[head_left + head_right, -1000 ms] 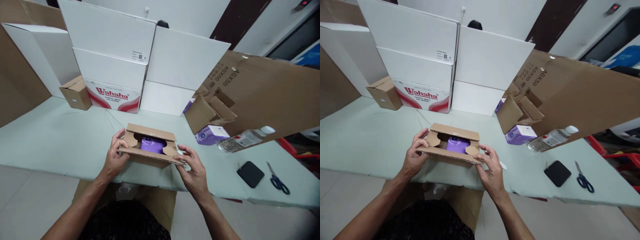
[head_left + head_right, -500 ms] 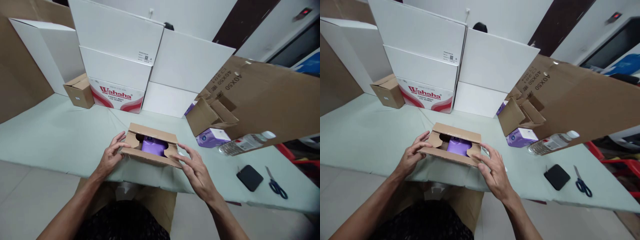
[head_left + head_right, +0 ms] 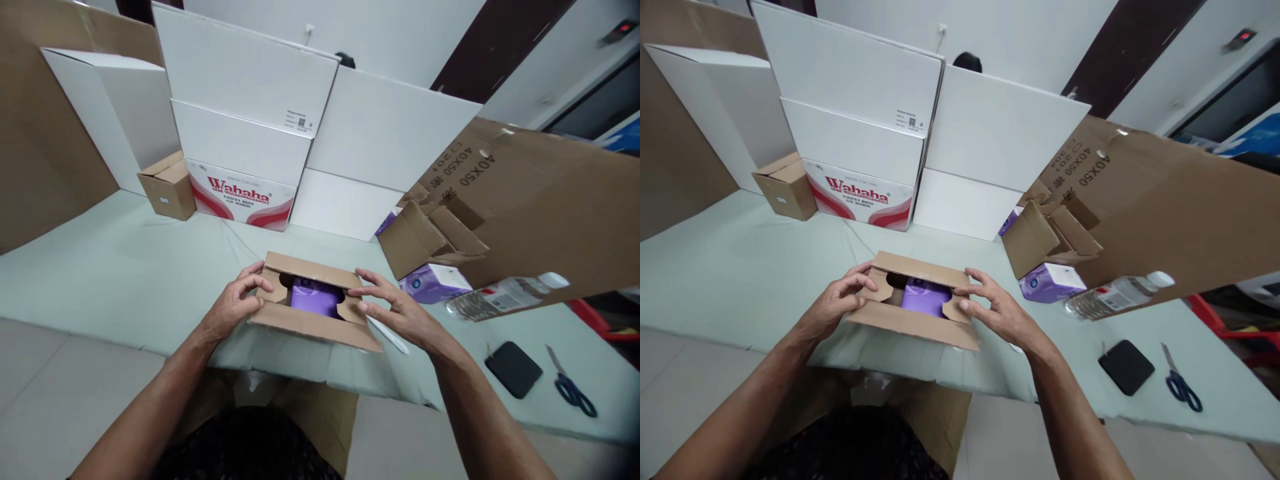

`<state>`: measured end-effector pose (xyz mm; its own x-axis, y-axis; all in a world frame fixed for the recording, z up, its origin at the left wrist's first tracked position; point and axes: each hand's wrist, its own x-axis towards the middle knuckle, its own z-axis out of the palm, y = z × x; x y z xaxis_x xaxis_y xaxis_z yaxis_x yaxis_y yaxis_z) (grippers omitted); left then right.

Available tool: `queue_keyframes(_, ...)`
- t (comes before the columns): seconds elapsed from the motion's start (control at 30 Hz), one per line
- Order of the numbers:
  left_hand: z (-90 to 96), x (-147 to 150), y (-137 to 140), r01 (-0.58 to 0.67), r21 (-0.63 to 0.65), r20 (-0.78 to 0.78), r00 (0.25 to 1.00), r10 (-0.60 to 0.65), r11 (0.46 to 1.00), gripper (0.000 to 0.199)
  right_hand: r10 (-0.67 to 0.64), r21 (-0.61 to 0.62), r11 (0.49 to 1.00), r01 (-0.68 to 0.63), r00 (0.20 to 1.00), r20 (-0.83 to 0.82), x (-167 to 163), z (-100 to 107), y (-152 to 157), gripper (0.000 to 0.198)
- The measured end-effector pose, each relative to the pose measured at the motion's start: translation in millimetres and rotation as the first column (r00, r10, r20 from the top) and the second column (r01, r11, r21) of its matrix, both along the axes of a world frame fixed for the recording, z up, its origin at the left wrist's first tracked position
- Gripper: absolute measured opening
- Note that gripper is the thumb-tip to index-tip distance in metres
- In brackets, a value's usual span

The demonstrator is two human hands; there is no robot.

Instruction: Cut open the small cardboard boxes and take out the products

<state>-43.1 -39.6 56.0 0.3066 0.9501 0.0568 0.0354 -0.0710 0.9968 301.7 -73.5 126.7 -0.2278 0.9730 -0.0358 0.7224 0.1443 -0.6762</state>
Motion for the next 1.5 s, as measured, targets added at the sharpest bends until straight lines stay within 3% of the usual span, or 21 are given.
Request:
queue_keyframes(0.1, -2.2, -3.0, -2.2, 0.064, 0.041, -0.071, 0.996, -0.061, 0.997, 0.051, 0.025, 0.091, 0.995, -0.028, 0.999, 0.034, -2.4, -4.5, 4.1, 0.054)
queue_keyframes(0.23, -2.5, -4.0, -4.7, 0.094, 0.097, -0.178, 0.981, -0.076, 0.991, 0.064, -0.046, 0.168, 0.985, 0.029, 0.994, 0.099, -8.1, -15.3, 17.5, 0.058)
queue_keyframes(0.33, 1.2, -2.0, -7.8, 0.107, 0.145, -0.257, 0.964, -0.068, 0.984, 0.066, -0.111, 0.109, 0.990, 0.088, 0.967, 0.230, -15.1, -20.8, 32.2, 0.072)
queue_keyframes(0.47, 9.9, -0.9, -12.5, 0.132, 0.247, -0.384, 0.923, -0.028, 0.960, 0.065, -0.054, -0.025, 0.997, 0.074, 0.889, 0.454, -31.0, -11.4, 40.7, 0.083)
queue_keyframes(0.53, 14.9, -2.0, -12.9, 0.226, 0.350, -0.471, 0.882, -0.038, 0.909, 0.065, -0.042, -0.047, 0.996, 0.081, 0.835, 0.548, -41.6, -2.1, 37.5, 0.086)
queue_keyframes(0.63, 23.5, -2.7, -7.9, 0.435, 0.484, -0.608, 0.791, -0.066, 0.759, 0.063, -0.084, -0.016, 0.992, 0.129, 0.732, 0.676, -60.1, 9.5, 29.8, 0.087)
queue_keyframes(0.7, 30.6, 0.3, -0.9, 0.536, 0.505, -0.679, 0.730, -0.072, 0.677, 0.060, -0.118, 0.012, 0.987, 0.160, 0.672, 0.731, -71.1, 14.4, 26.8, 0.077)
queue_keyframes(0.77, 38.2, 6.9, 7.8, 0.600, 0.486, -0.739, 0.671, -0.068, 0.635, 0.052, -0.133, 0.021, 0.984, 0.178, 0.646, 0.752, -76.2, 17.6, 26.4, 0.062)
queue_keyframes(0.83, 45.4, 15.0, 16.0, 0.637, 0.456, -0.786, 0.615, -0.054, 0.621, 0.038, -0.158, 0.037, 0.981, 0.188, 0.686, 0.711, -71.2, 19.4, 27.5, 0.054)
queue_keyframes(0.93, 52.8, 23.1, 21.9, 0.645, 0.458, -0.818, 0.575, 0.006, 0.611, 0.023, -0.237, 0.106, 0.971, 0.212, 0.852, 0.466, -44.0, 17.7, 28.3, 0.051)
queue_keyframes(1.03, 53.6, 21.3, 16.6, 0.546, 0.554, -0.759, 0.641, 0.112, 0.628, 0.017, -0.246, 0.068, 0.968, 0.241, 0.967, 0.073, -6.9, 7.4, 26.6, 0.048)
queue_keyframes(1.1, 49.2, 15.6, 8.3, 0.394, 0.640, -0.670, 0.706, 0.229, 0.659, 0.015, -0.275, -0.028, 0.961, 0.274, 0.951, -0.141, 12.4, -4.3, 24.3, 0.054)
queue_keyframes(1.2, 34.0, 5.1, -5.4, 0.074, 0.683, -0.525, 0.742, 0.418, 0.726, 0.029, -0.356, -0.181, 0.932, 0.315, 0.890, -0.285, 25.2, -24.6, 19.9, 0.066)
queue_keyframes(1.27, 19.1, -1.2, -12.1, -0.164, 0.582, -0.455, 0.746, 0.487, 0.796, 0.050, -0.369, -0.240, 0.923, 0.302, 0.873, -0.320, 25.0, -36.9, 17.0, 0.070)
queue_keyframes(1.33, 3.0, -6.0, -15.4, -0.337, 0.346, -0.410, 0.785, 0.464, 0.876, 0.066, -0.364, -0.251, 0.923, 0.290, 0.868, -0.337, 22.3, -46.7, 14.6, 0.071)
queue_keyframes(1.43, -17.9, -10.4, -13.8, -0.359, 0.000, -0.280, 0.896, 0.345, 0.933, 0.070, -0.346, -0.194, 0.935, 0.296, 0.880, -0.325, 19.5, -55.1, 12.6, 0.069)
queue_keyframes(1.5, -26.4, -12.6, -10.0, -0.305, -0.086, -0.176, 0.942, 0.287, 0.948, 0.067, -0.332, -0.112, 0.943, 0.313, 0.909, -0.253, 18.9, -55.1, 11.6, 0.063)
